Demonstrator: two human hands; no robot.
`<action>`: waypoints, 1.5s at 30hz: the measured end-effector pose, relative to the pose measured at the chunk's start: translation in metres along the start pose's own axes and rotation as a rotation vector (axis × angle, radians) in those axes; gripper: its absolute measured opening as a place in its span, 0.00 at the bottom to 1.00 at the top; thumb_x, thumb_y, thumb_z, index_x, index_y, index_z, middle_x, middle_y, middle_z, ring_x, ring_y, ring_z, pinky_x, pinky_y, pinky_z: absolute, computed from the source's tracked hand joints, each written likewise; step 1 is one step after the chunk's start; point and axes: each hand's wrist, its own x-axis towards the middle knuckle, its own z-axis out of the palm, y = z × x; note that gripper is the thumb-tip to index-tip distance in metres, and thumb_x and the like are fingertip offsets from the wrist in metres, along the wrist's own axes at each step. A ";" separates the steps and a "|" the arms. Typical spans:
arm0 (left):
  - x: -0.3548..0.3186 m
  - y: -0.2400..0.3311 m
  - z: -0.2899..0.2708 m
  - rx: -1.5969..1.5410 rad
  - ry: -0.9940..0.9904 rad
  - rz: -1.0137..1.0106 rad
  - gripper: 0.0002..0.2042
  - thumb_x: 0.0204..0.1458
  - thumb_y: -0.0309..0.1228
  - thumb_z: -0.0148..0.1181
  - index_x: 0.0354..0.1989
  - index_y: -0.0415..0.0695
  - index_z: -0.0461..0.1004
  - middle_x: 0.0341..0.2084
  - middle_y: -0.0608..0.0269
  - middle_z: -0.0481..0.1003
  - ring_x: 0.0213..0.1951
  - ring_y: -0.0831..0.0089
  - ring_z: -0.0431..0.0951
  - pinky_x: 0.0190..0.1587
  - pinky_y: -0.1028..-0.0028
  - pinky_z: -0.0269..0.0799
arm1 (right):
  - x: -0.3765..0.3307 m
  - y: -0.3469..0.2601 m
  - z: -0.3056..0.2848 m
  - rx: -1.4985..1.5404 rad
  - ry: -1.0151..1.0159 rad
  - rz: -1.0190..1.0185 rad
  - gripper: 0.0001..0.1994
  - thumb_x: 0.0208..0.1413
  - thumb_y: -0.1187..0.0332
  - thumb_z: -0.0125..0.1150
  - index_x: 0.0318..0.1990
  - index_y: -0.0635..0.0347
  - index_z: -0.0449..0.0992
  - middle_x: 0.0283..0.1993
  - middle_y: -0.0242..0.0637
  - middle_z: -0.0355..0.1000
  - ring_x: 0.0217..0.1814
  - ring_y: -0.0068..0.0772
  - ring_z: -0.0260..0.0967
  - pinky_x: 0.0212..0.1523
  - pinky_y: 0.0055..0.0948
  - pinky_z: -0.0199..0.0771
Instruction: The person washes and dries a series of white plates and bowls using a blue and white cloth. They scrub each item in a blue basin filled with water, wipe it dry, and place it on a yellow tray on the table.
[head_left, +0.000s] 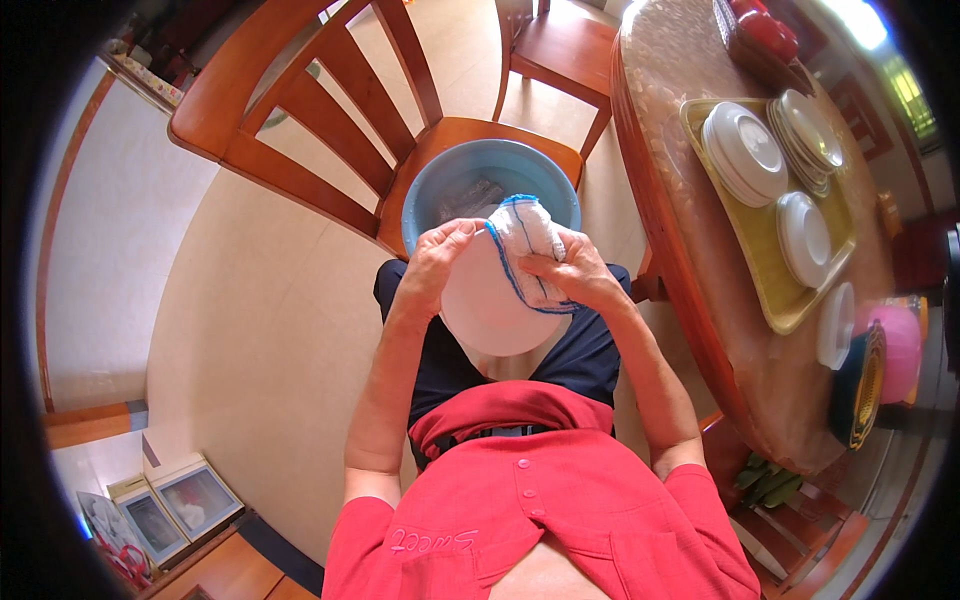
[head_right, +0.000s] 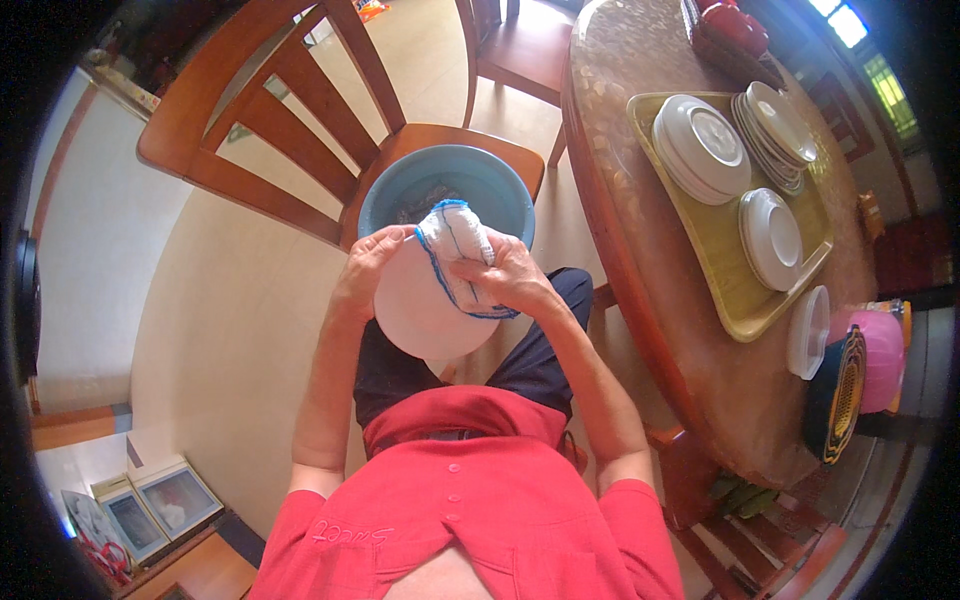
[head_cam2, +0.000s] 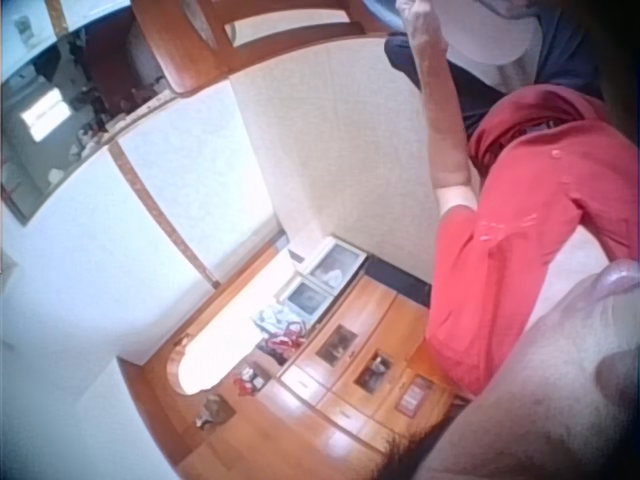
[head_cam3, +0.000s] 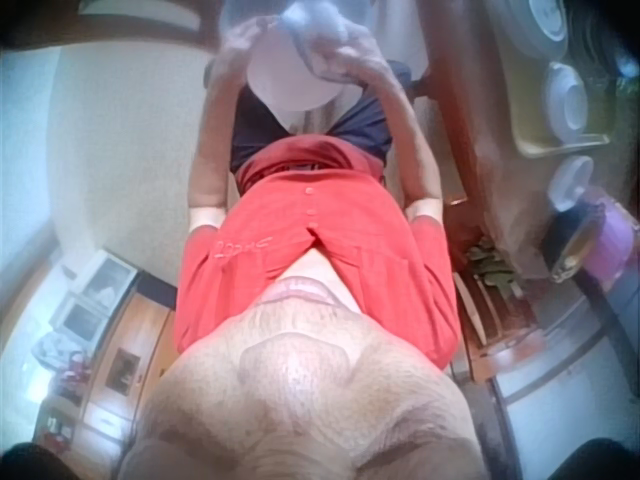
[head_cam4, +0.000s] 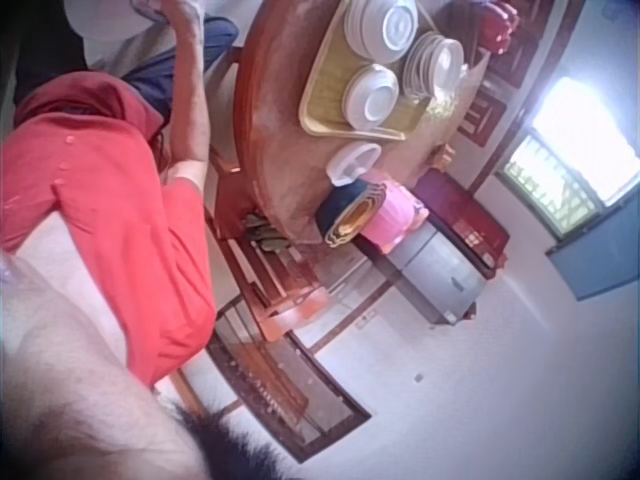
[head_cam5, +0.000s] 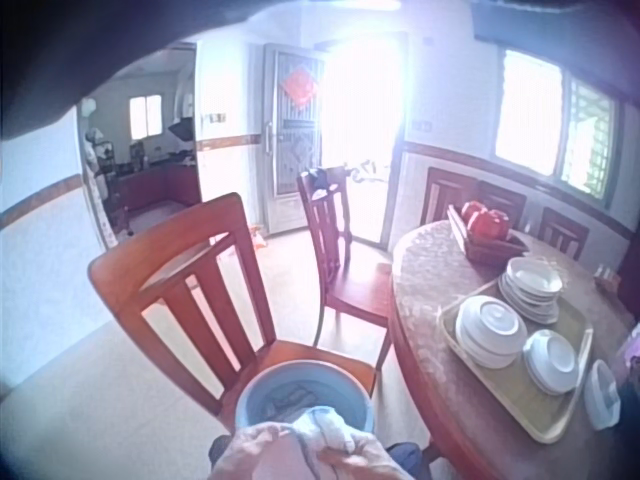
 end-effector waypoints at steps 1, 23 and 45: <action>-0.002 -0.003 0.001 0.006 -0.030 -0.006 0.17 0.55 0.37 0.51 0.47 0.38 0.67 0.37 0.62 0.73 0.38 0.78 0.73 0.41 0.78 0.70 | 0.001 0.004 0.003 0.064 0.038 0.003 0.13 0.47 0.69 0.63 0.41 0.59 0.74 0.35 0.32 0.72 0.37 0.21 0.68 0.42 0.25 0.70; 0.000 -0.014 0.018 -0.125 0.378 0.159 0.16 0.55 0.27 0.48 0.51 0.38 0.56 0.38 0.56 0.70 0.38 0.74 0.71 0.43 0.77 0.67 | -0.006 0.050 0.016 0.539 0.212 0.141 0.13 0.50 0.69 0.59 0.43 0.59 0.69 0.36 0.33 0.72 0.34 0.21 0.70 0.29 0.22 0.74; 0.012 -0.023 0.010 -0.149 0.344 0.163 0.18 0.57 0.41 0.47 0.42 0.36 0.69 0.35 0.61 0.73 0.35 0.75 0.73 0.39 0.75 0.70 | -0.021 0.042 0.062 -0.998 0.277 -0.558 0.25 0.49 0.61 0.55 0.52 0.68 0.65 0.63 0.48 0.48 0.68 0.48 0.40 0.62 0.55 0.34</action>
